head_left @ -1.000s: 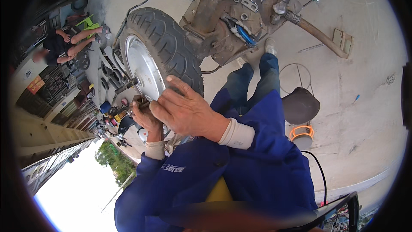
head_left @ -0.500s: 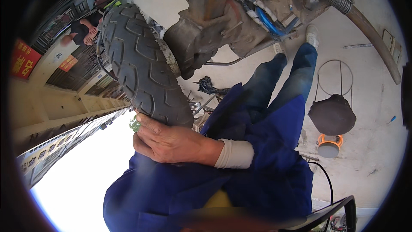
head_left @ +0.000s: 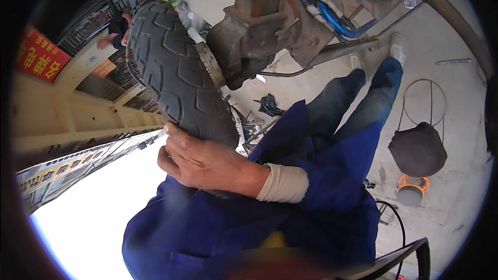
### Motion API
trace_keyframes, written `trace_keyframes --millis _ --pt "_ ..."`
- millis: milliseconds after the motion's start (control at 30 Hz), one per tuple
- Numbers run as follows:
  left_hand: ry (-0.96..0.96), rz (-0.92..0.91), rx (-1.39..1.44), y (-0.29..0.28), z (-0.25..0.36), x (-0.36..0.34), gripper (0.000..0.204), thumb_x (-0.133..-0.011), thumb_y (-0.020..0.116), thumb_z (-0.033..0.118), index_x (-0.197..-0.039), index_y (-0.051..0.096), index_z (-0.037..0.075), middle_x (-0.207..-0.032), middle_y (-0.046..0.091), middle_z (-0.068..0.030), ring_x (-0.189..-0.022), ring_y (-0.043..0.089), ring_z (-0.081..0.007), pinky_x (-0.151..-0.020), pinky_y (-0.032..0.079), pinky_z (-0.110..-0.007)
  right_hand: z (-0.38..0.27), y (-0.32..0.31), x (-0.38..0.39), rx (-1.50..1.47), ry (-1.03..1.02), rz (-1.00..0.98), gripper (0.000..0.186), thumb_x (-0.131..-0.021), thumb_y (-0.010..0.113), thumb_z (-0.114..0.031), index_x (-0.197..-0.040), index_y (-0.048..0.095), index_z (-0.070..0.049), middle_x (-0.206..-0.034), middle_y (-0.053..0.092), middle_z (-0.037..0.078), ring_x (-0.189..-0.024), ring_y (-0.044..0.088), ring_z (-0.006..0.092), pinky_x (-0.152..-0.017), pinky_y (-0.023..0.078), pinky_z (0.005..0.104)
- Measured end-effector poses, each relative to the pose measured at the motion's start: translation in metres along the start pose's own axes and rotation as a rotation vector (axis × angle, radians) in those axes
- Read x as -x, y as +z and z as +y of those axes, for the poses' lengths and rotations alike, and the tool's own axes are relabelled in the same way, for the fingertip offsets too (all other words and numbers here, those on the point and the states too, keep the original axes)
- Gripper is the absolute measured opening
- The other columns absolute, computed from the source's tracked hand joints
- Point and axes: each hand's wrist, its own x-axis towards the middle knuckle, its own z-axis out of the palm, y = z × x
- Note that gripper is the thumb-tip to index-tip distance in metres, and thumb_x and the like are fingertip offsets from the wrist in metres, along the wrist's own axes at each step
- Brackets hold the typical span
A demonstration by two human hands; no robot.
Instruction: The person works on a small vehicle tire mounted on a stand, using a hammer to tap the rim and a screwdriver to pry the tire bead. They repeatedly adjust the tire and rim, tapping and prying around the circumference to seat the tire.
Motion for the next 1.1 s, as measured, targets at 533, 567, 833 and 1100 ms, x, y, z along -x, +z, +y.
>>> trace_keyframes --millis 533,567,833,1100 --pt "0.249 0.119 -0.052 0.007 -0.026 -0.071 0.038 -0.099 0.054 0.004 -0.133 0.070 -0.004 -0.105 0.067 -0.0026 -0.082 0.053 -0.0073 -0.077 0.048 -0.026 -0.014 0.006 -0.027 0.050 0.132 -0.130 0.019 -0.092 0.069 -0.012 -0.110 0.070 -0.008 -0.085 0.064 -0.002 -0.087 0.064 0.0156 -0.120 0.039 0.0484" --pt "0.326 0.128 -0.102 0.008 -0.028 -0.073 0.038 -0.098 0.055 0.002 -0.132 0.070 -0.005 -0.106 0.067 -0.0031 -0.083 0.053 -0.0083 -0.078 0.048 -0.026 -0.018 0.004 -0.031 0.045 0.166 -0.162 0.019 -0.090 0.071 -0.010 -0.110 0.070 -0.009 -0.086 0.065 -0.001 -0.087 0.064 0.0156 -0.119 0.039 0.0483" --pt "0.495 0.140 0.063 0.016 -0.052 -0.061 0.027 -0.097 0.060 -0.002 -0.122 0.069 -0.006 -0.113 0.064 -0.0094 -0.084 0.056 -0.0137 -0.078 0.050 -0.030 -0.023 0.000 -0.111 0.391 0.214 -0.313 0.016 -0.102 0.068 -0.012 -0.116 0.064 -0.005 -0.118 0.071 0.014 -0.107 0.067 0.0352 -0.108 0.041 0.0612" --pt "0.487 0.127 0.058 0.027 -0.026 -0.057 0.028 -0.092 0.073 0.008 -0.118 0.068 0.000 -0.122 0.060 -0.0182 -0.109 0.065 -0.0329 -0.095 0.052 -0.045 0.037 0.008 -0.123 0.436 0.494 -0.367 0.018 -0.111 0.056 -0.011 -0.124 0.059 0.001 -0.145 0.055 0.032 -0.136 0.056 0.0517 -0.108 0.048 0.0564"
